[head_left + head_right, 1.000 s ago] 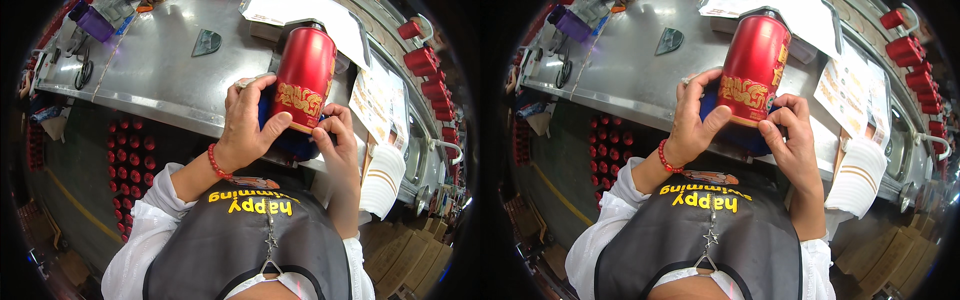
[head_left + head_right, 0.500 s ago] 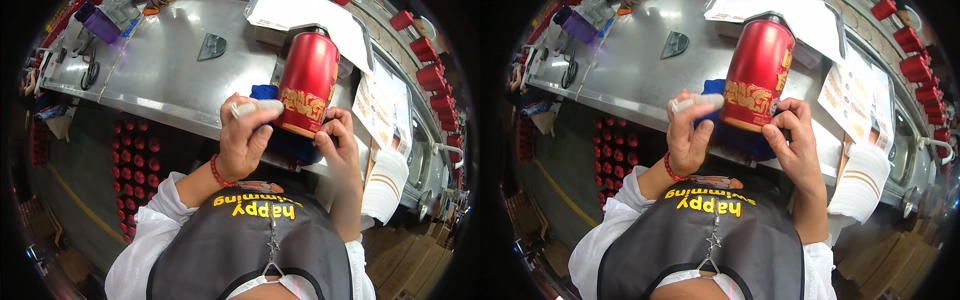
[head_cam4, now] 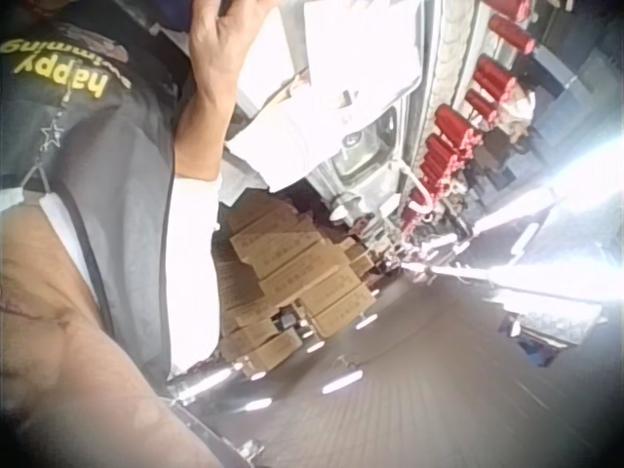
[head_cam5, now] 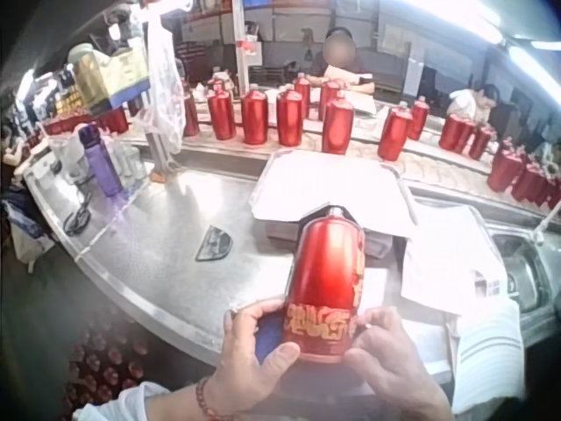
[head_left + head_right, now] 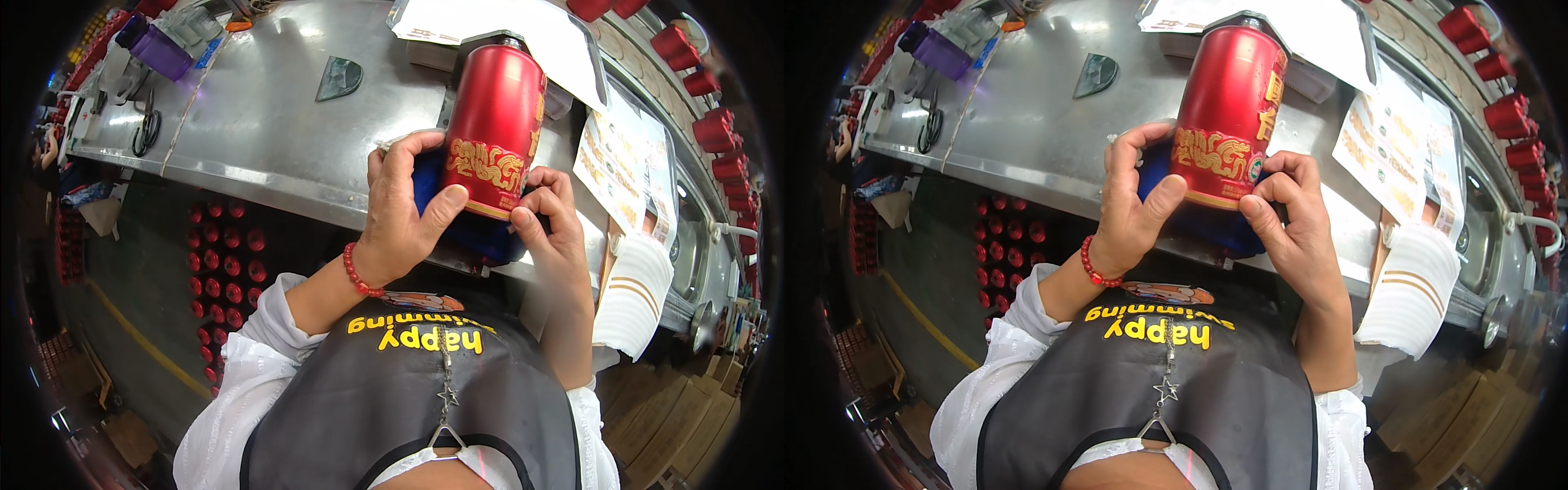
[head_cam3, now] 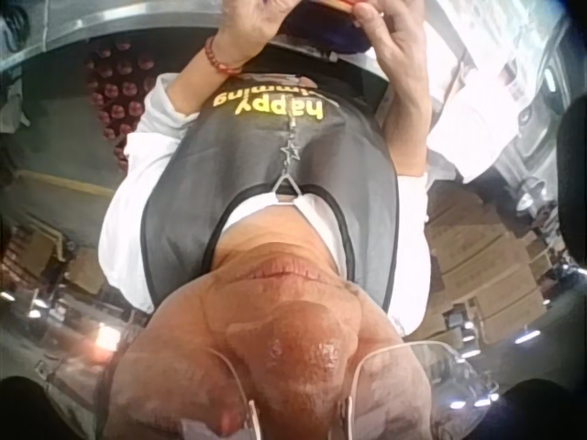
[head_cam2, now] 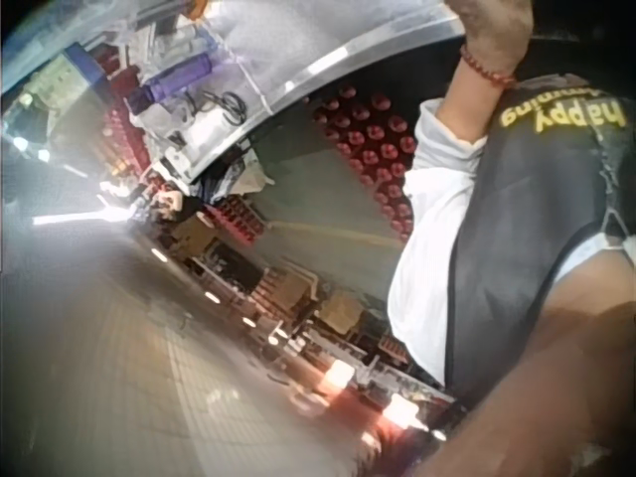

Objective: The person applies gold stickers to red cylindrical containers. They peel each sticker from a sheet, position it on the container, and smooth it with a green tool. The person repeats this process for multiple containers.

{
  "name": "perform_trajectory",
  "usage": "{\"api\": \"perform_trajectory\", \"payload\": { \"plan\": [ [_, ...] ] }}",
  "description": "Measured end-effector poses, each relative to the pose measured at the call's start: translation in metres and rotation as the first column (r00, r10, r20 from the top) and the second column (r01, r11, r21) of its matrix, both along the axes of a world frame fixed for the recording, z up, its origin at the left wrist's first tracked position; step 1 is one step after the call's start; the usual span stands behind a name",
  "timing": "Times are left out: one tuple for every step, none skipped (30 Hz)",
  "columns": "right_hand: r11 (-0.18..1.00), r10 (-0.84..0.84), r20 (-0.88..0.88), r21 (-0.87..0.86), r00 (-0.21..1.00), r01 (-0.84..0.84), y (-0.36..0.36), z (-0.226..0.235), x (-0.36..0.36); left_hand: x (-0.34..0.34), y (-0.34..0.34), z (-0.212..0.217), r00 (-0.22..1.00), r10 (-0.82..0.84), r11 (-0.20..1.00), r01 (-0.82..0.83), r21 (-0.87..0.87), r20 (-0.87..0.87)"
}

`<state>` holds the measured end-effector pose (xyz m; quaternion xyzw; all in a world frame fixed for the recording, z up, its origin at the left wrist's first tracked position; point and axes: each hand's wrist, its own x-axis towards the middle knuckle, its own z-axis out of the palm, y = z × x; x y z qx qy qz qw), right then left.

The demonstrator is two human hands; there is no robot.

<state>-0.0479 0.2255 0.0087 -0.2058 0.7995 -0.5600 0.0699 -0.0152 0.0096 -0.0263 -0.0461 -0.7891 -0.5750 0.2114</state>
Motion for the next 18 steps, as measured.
{"api": "perform_trajectory", "payload": {
  "plan": [
    [1.0, 0.003, -0.01, 0.006, 1.0, -0.003, 0.001, 0.0, 0.0, 0.0, 0.0, -0.002, 1.0, 0.001, 0.999, -0.001, 0.05, -0.002],
    [1.0, 0.007, -0.02, 0.013, 1.0, -0.007, 0.001, 0.0, -0.001, 0.001, -0.001, -0.004, 0.997, -0.007, 0.999, 0.01, 0.036, -0.083],
    [1.0, 0.016, -0.023, 0.012, 1.0, -0.016, 0.002, 0.0, -0.002, 0.003, -0.005, -0.007, 0.987, -0.017, 1.0, 0.021, 0.02, -0.163],
    [1.0, 0.024, -0.025, 0.011, 0.999, -0.023, 0.002, 0.0, -0.002, 0.005, -0.009, -0.007, 0.97, -0.03, 0.999, 0.032, 0.003, -0.24],
    [0.999, 0.031, -0.027, 0.009, 0.999, -0.031, 0.002, 0.001, -0.002, 0.008, -0.011, -0.004, 0.935, -0.042, 0.99, -0.008, -0.139, -0.352],
    [0.999, 0.024, 0.069, -0.035, 0.997, -0.022, 0.003, 0.002, -0.001, 0.008, -0.012, -0.001, 0.887, -0.089, 0.946, -0.067, -0.316, -0.453],
    [0.997, 0.023, 0.159, -0.081, 0.987, -0.01, 0.002, 0.005, 0.0, 0.009, -0.013, -0.002, 0.881, -0.137, 0.94, -0.029, -0.341, -0.453],
    [0.992, 0.025, 0.249, -0.126, 0.968, 0.007, 0.002, 0.007, 0.0, 0.01, -0.014, -0.005, 0.873, -0.185, 0.931, 0.008, -0.366, -0.451],
    [0.994, 0.06, 0.222, -0.099, 0.973, -0.039, 0.006, 0.007, -0.002, 0.01, -0.019, -0.006, 0.851, -0.225, 0.882, -0.028, -0.47, -0.474],
    [0.994, 0.091, 0.199, -0.074, 0.976, -0.078, 0.011, 0.007, -0.005, 0.011, -0.021, -0.006, 0.84, -0.239, 0.87, -0.038, -0.492, -0.488],
    [0.992, 0.122, 0.177, -0.047, 0.977, -0.115, 0.015, 0.006, -0.007, 0.011, -0.022, -0.006, 0.828, -0.253, 0.857, -0.048, -0.513, -0.501],
    [0.989, 0.146, 0.118, -0.034, 0.982, -0.143, 0.017, 0.006, -0.009, 0.011, -0.022, -0.005, 0.815, -0.268, 0.844, -0.058, -0.533, -0.514],
    [0.985, 0.173, 0.057, -0.019, 0.983, -0.173, 0.019, 0.005, -0.012, 0.008, -0.024, -0.004, 0.794, -0.303, 0.822, -0.062, -0.567, -0.527],
    [0.98, 0.2, -0.003, -0.002, 0.98, -0.2, 0.02, 0.005, -0.013, 0.005, -0.026, -0.002, 0.775, -0.346, 0.801, -0.05, -0.597, -0.529],
    [0.979, 0.206, -0.015, 0.008, 0.978, -0.206, 0.021, 0.006, -0.014, 0.002, -0.027, 0.001, 0.754, -0.389, 0.778, -0.038, -0.627, -0.529],
    [0.978, 0.21, -0.007, 0.015, 0.978, -0.21, 0.022, 0.007, -0.015, -0.001, -0.027, 0.004, 0.733, -0.428, 0.756, -0.03, -0.654, -0.529],
    [0.977, 0.213, 0.001, 0.023, 0.977, -0.213, 0.022, 0.008, -0.015, -0.006, -0.024, 0.009, 0.715, -0.426, 0.758, -0.052, -0.65, -0.554],
    [0.976, 0.216, 0.009, 0.031, 0.976, -0.217, 0.023, 0.008, -0.015, -0.009, -0.023, 0.014, 0.703, -0.459, 0.725, -0.057, -0.686, -0.543]
  ]
}}
